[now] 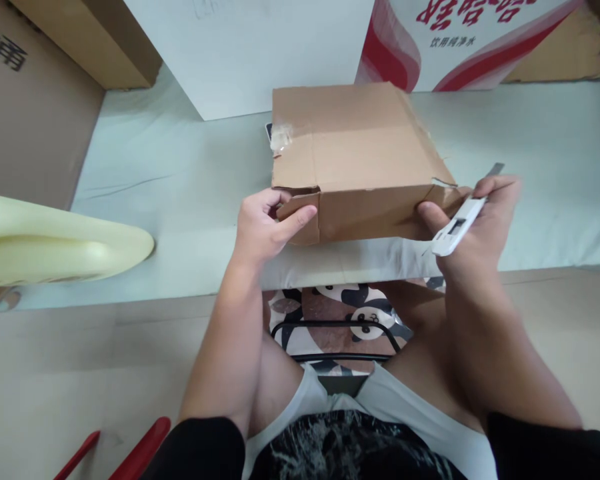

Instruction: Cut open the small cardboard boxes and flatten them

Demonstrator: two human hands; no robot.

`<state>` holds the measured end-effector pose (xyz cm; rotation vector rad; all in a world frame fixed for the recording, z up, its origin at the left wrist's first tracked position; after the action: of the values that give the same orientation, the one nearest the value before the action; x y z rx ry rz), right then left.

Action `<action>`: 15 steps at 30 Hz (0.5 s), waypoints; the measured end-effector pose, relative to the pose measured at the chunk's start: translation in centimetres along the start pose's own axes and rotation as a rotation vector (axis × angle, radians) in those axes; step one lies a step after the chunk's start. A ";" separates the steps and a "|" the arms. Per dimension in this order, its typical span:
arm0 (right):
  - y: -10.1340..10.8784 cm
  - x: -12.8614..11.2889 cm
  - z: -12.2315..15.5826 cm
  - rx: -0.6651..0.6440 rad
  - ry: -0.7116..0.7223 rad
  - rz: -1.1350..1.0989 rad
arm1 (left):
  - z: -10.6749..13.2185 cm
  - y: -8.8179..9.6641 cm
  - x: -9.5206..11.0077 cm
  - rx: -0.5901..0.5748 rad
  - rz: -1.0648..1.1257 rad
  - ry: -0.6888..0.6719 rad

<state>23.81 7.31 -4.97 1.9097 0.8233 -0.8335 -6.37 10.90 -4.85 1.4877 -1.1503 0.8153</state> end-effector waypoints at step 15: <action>-1.3 -0.5 -0.7 0.040 -0.055 -0.388 | -0.1 0.5 -1.8 0.147 0.378 -0.004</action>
<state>22.68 8.31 -4.85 1.7769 1.1718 -1.1365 -7.42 11.42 -6.33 1.4082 -1.4233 1.1752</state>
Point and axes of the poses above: each hand's wrist, its own z-axis away from the middle knuckle, its own y-axis out of the back of the hand, x = y × z, the point moved 1 cm from there along -z, towards the middle knuckle, and after that the axes turned 3 degrees about -x, right-handed, at the moved point
